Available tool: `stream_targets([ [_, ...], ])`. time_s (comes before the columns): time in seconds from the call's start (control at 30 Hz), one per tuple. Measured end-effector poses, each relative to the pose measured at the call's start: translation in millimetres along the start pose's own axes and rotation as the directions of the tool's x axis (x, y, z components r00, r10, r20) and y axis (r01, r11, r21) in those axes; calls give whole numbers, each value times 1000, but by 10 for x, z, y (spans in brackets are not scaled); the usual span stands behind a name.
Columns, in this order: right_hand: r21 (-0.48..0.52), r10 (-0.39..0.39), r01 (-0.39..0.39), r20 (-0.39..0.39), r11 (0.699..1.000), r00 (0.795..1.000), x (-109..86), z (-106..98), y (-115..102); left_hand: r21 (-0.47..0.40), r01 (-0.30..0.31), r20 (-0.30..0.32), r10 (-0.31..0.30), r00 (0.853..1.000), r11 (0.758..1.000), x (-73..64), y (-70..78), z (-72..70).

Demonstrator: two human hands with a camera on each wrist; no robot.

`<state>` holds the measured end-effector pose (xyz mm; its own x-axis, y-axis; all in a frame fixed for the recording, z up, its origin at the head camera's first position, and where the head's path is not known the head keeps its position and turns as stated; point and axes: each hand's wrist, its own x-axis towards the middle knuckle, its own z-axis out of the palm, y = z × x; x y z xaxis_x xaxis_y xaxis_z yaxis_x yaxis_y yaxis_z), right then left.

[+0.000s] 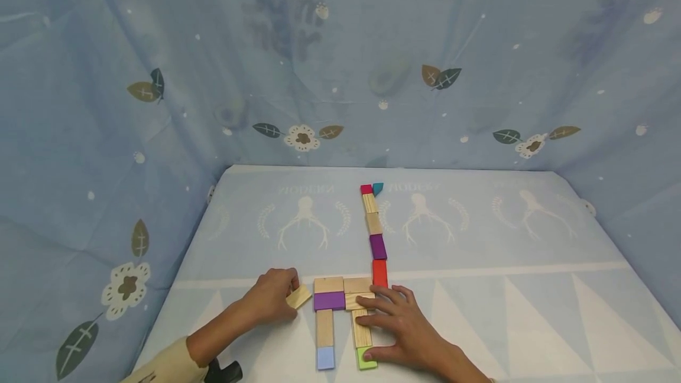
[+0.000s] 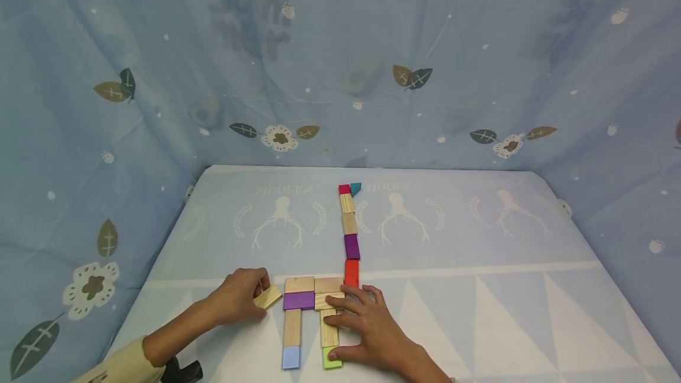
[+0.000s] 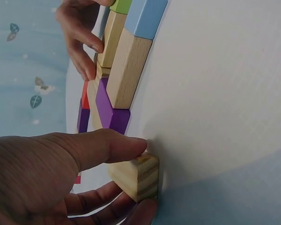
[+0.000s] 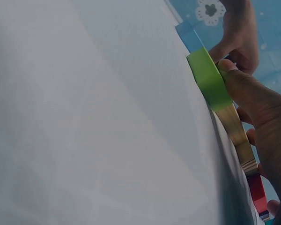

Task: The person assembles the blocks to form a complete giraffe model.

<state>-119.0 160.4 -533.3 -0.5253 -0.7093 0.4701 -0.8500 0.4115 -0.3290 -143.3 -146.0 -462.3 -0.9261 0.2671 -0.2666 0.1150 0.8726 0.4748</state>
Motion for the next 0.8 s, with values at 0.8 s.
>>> stream_targets([
  [0.8,4,-14,14,20,1000,1000,32,-2,-53,105,39,-25,-36,999,994,-79,16,-311],
])
